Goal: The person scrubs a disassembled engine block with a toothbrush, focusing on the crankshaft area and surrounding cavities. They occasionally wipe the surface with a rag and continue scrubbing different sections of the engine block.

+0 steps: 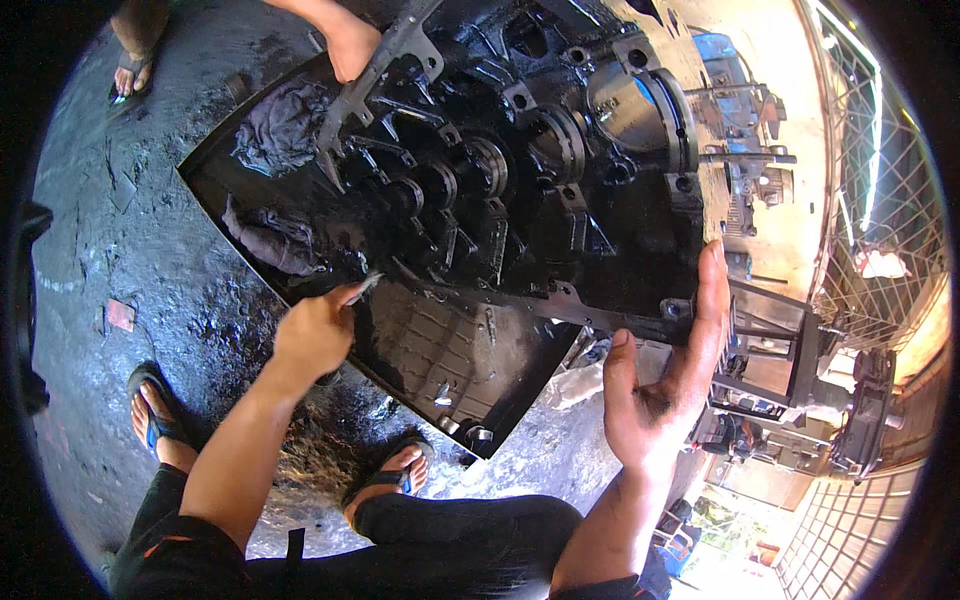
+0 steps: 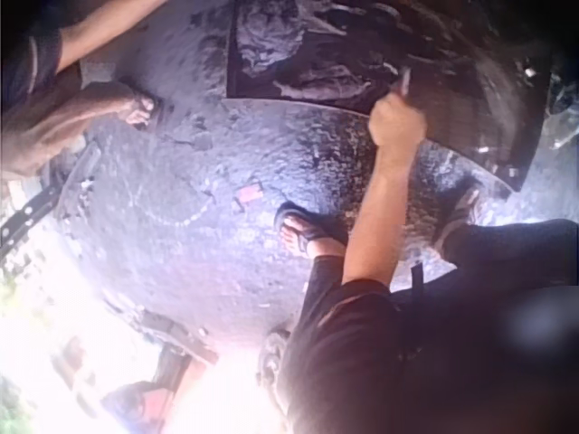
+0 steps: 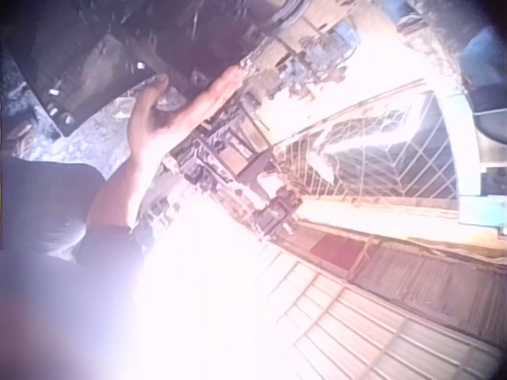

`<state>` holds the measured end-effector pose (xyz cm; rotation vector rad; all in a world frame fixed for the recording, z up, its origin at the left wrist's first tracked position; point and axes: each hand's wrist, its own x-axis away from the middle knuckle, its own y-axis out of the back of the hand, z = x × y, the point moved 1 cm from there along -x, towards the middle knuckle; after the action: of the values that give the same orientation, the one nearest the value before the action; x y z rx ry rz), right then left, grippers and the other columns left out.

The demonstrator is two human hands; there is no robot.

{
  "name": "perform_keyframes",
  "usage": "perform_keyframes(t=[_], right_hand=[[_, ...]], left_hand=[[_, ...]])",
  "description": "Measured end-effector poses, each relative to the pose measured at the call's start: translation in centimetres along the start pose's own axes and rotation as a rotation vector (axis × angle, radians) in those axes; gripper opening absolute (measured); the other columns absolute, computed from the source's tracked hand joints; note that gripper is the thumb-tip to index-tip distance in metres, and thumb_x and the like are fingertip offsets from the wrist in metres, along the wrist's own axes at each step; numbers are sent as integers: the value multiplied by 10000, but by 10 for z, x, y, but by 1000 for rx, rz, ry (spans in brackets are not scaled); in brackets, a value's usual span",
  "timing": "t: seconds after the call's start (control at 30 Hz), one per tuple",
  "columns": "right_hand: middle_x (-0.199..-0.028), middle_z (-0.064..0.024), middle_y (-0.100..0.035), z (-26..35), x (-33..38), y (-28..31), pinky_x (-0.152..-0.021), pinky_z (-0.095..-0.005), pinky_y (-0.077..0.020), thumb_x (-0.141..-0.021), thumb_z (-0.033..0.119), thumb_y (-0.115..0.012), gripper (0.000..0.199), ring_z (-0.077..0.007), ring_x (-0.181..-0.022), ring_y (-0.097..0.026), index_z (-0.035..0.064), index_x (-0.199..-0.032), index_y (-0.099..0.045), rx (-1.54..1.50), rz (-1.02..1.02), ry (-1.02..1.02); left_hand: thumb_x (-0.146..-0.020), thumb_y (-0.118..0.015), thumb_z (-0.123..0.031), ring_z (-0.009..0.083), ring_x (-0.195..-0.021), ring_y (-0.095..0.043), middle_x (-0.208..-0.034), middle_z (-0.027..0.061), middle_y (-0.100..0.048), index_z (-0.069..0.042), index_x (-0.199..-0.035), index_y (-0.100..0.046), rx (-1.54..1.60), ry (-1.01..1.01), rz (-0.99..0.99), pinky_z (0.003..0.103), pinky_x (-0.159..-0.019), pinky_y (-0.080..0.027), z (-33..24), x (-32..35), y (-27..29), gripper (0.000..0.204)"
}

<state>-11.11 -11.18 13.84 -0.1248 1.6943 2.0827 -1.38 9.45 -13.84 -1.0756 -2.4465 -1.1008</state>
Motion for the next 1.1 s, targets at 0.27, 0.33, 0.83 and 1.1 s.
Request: perform_keyframes(t=[0.27, 0.33, 0.83, 1.1], right_hand=[[-1667, -211, -379, -1, -2, 2, -1292, -483, -187, -729, -112, -593, 927, -375, -1583, -288, 4, -1618, -358, 81, 13, 52], [-1668, -210, -378, -2, -1, 4, -1294, -488, -185, -721, -109, -584, 935, -381, -1585, -283, 5, -1621, -356, 81, 24, 40], [-1683, -236, -330, -1, -5, 14, -1301, -500, -157, -653, -101, -561, 1005, -403, -1602, -230, -15, -1628, -330, 42, 119, 45], [-1677, -248, -333, 0, -7, 15, -1301, -502, -158, -643, -86, -588, 1021, -406, -1597, -239, -26, -1627, -323, 31, 126, 35]], left_hand=[[-982, -621, -79, 306, -707, -751, -878, 171, -760, -139, -1364, -697, 879, -772, -204, 421, -655, -601, -133, 45, 39, 394], [-965, -624, -97, 362, -786, -752, -906, 195, -760, -133, -1346, -698, 578, -684, -200, 471, -693, -605, -147, 42, 58, 391], [-975, -576, -16, 473, -818, -699, -941, 289, -702, 25, -1434, -586, 862, -674, 112, 505, -745, -557, -167, 88, 73, 460], [-973, -574, 4, 452, -838, -707, -964, 283, -697, 33, -1415, -600, 827, -639, 161, 477, -744, -553, -169, 89, 65, 443]])
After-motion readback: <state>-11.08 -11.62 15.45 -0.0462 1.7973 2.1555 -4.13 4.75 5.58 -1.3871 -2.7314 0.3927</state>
